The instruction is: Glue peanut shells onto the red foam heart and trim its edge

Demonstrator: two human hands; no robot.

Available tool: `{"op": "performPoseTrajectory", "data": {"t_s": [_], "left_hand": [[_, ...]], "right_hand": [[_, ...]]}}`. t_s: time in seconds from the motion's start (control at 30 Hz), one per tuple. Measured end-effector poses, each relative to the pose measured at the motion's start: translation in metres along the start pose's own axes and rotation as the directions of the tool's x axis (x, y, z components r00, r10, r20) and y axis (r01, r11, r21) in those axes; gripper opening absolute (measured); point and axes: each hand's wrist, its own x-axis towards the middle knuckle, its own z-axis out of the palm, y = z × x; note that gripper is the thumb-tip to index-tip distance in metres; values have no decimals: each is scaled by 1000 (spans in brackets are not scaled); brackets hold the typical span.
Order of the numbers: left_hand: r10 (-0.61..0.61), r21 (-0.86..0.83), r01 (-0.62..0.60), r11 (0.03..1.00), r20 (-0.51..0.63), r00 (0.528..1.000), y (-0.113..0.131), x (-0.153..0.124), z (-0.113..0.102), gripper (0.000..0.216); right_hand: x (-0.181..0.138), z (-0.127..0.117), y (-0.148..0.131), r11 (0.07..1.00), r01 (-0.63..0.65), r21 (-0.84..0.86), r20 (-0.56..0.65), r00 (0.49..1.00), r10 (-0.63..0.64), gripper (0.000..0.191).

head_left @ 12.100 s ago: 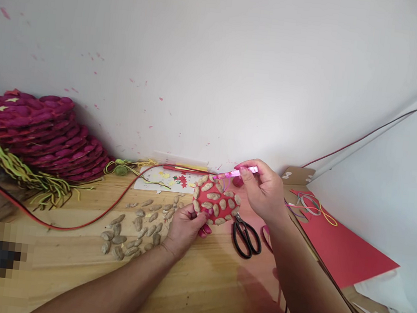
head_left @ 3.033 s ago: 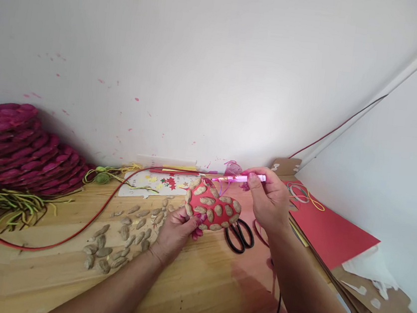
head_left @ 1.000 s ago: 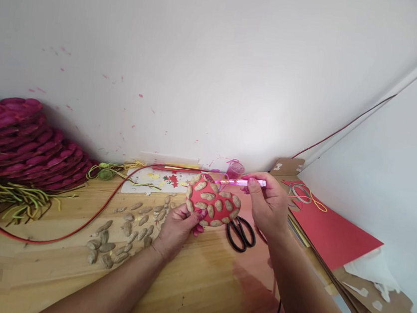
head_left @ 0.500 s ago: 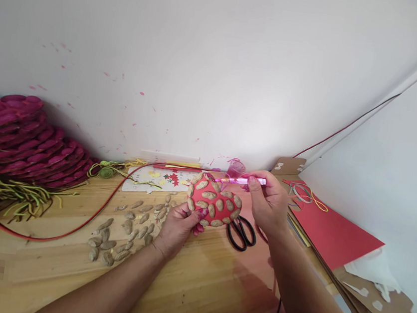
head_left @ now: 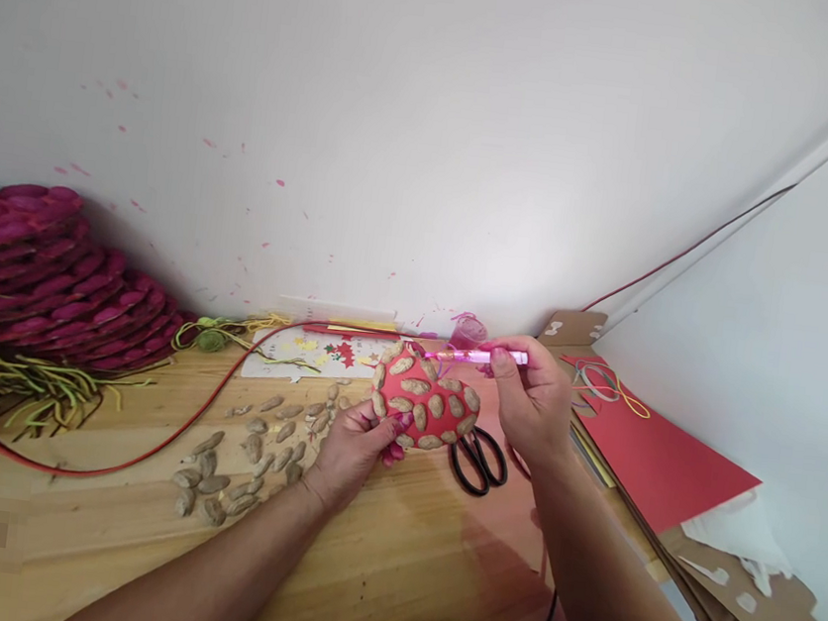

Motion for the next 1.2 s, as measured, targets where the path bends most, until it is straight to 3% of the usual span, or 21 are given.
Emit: {"op": "performPoseTrajectory", "data": {"t_s": [0.33, 0.7, 0.93, 1.2], "left_hand": [[-17, -11, 17, 1000, 1, 1000, 2, -1, 1, 49], [-25, -9, 25, 1000, -6, 1000, 3, -1, 1, 52], [-24, 23, 24, 999, 7, 1000, 1, -1, 1, 54], [-26, 60, 26, 998, -5, 1000, -1, 0, 0, 56]], "right_hand": [[1, -1, 0, 998, 23, -53, 27, 999, -21, 17], [2, -2, 0, 984, 142, -107, 45, 989, -138, 12], [8, -5, -3, 974, 203, -97, 106, 975, -193, 10], [15, -2, -5, 935, 335, -112, 243, 922, -302, 8]]}}
